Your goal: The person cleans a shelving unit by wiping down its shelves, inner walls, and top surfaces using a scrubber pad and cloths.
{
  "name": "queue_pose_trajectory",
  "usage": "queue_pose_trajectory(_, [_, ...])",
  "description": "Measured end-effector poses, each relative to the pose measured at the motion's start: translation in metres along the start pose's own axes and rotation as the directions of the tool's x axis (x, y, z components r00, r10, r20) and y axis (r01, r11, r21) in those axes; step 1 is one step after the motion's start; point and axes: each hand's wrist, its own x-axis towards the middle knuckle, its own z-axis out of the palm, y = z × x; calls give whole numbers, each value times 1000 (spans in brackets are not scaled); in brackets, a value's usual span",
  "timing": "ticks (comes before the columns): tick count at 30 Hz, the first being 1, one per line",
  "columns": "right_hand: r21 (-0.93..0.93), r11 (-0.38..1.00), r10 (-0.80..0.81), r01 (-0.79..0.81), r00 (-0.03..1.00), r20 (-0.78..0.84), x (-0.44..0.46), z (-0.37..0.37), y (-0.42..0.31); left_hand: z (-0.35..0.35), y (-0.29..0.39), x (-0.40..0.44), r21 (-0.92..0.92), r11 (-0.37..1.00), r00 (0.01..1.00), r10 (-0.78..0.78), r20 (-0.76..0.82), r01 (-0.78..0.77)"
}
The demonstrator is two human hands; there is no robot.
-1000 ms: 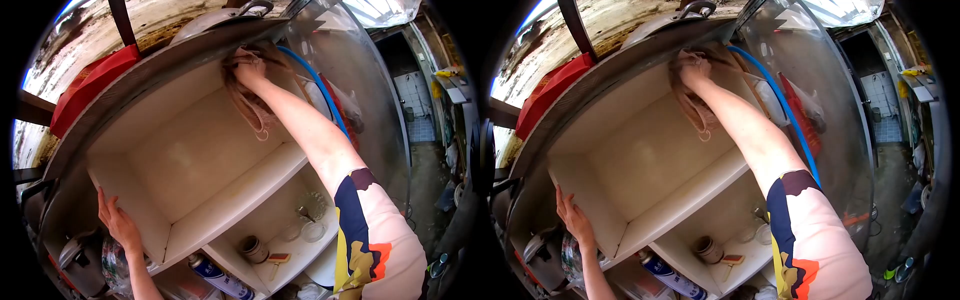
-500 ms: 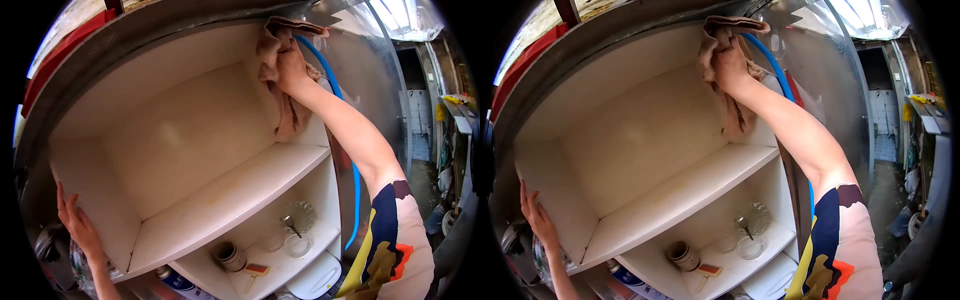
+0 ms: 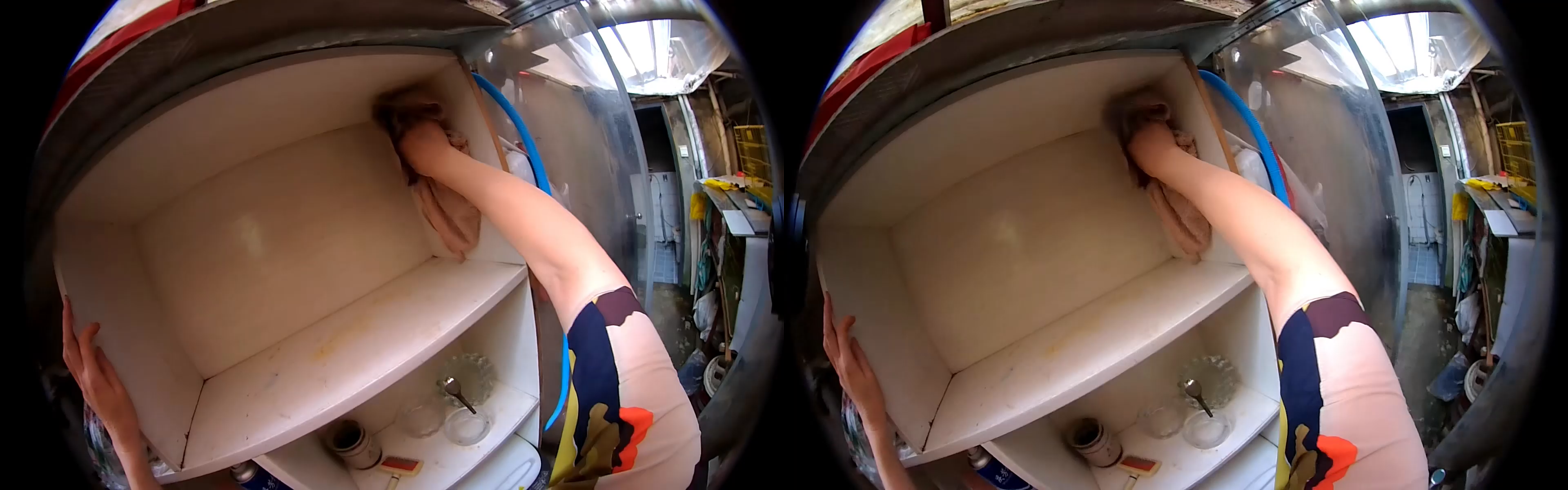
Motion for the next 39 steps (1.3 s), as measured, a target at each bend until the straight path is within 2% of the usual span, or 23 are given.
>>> queue_pose_trajectory(1, [62, 998, 5, 1, 996, -94, 4, 1, -4, -1, 1, 0, 5, 1000, 1000, -1, 2, 1])
queue_pose_trajectory(2, [67, 998, 0, 7, 995, -98, 9, 3, -8, -2, 1, 0, 11, 1000, 1000, -5, 6, 5])
queue_pose_trajectory(5, [14, 991, -134, 133, 987, 86, 23, 24, -21, -4, 1, 3, 8, 999, 998, 42, 37, -43])
queue_pose_trajectory(6, [90, 989, -120, 118, 993, 15, 29, 43, -24, -4, 2, 5, 39, 997, 997, 71, 22, -72])
queue_pose_trajectory(8, [184, 977, -111, 111, 994, -9, 24, 54, -32, -2, -5, -1, 43, 992, 992, 117, 46, -119])
queue_pose_trajectory(11, [219, 973, -100, 68, 986, 136, 15, 17, -20, 11, -32, -7, 109, 986, 992, 122, 40, -126])
queue_pose_trajectory(14, [207, 965, -204, 160, 956, 213, -4, 1, -19, 10, -38, -9, 150, 970, 980, 184, 69, -192])
queue_pose_trajectory(16, [172, 941, -339, 293, 847, 410, -39, -14, -24, 14, -39, -11, 178, 967, 983, 174, 52, -181])
queue_pose_trajectory(18, [205, 896, -442, 394, 748, 496, -76, -17, -31, 17, -40, -13, 160, 973, 986, 163, 41, -168])
queue_pose_trajectory(20, [337, 870, -493, 360, 618, 612, -109, -25, -41, 20, -36, -12, 130, 979, 988, 152, 29, -154])
queue_pose_trajectory(21, [353, 868, -497, 350, 615, 612, -119, -20, -45, 19, -30, -11, 85, 990, 993, 115, 16, -116])
queue_pose_trajectory(23, [363, 865, -502, 347, 621, 602, -117, -24, -43, 14, -18, -7, 50, 996, 998, 70, -3, -69])
queue_pose_trajectory(25, [293, 792, -591, 536, 554, 586, -105, -32, -41, 6, -9, 1, 1, 998, 998, 66, -18, -66])
queue_pose_trajectory(27, [213, 905, -425, 368, 791, 440, -97, -30, -29, 3, -2, 2, 14, 999, 999, 42, -21, -42])
queue_pose_trajectory(29, [117, 928, -368, 354, 920, 132, -83, -32, -3, -1, 3, 4, -64, 998, 1000, -3, 16, 4])
queue_pose_trajectory(31, [47, 947, -304, 319, 932, -198, -68, -53, 28, -1, 1, 4, -31, 999, 1000, 30, 5, -29])
queue_pose_trajectory(33, [20, 976, -213, 218, 969, -128, -56, -84, 55, 2, -2, 2, -7, 998, 998, 59, -8, -59])
queue_pose_trajectory(35, [-46, 979, -201, 196, 933, -298, -53, -95, 81, 8, -9, 1, 51, 995, 996, 84, -38, -82])
queue_pose_trajectory(37, [-89, 981, -192, 172, 928, -320, -63, -98, 85, 11, -15, 0, 49, 995, 995, 92, -26, -91])
queue_pose_trajectory(39, [-138, 945, -310, 296, 946, -97, -85, -99, 74, 10, -20, -2, 71, 989, 991, 130, -35, -128])
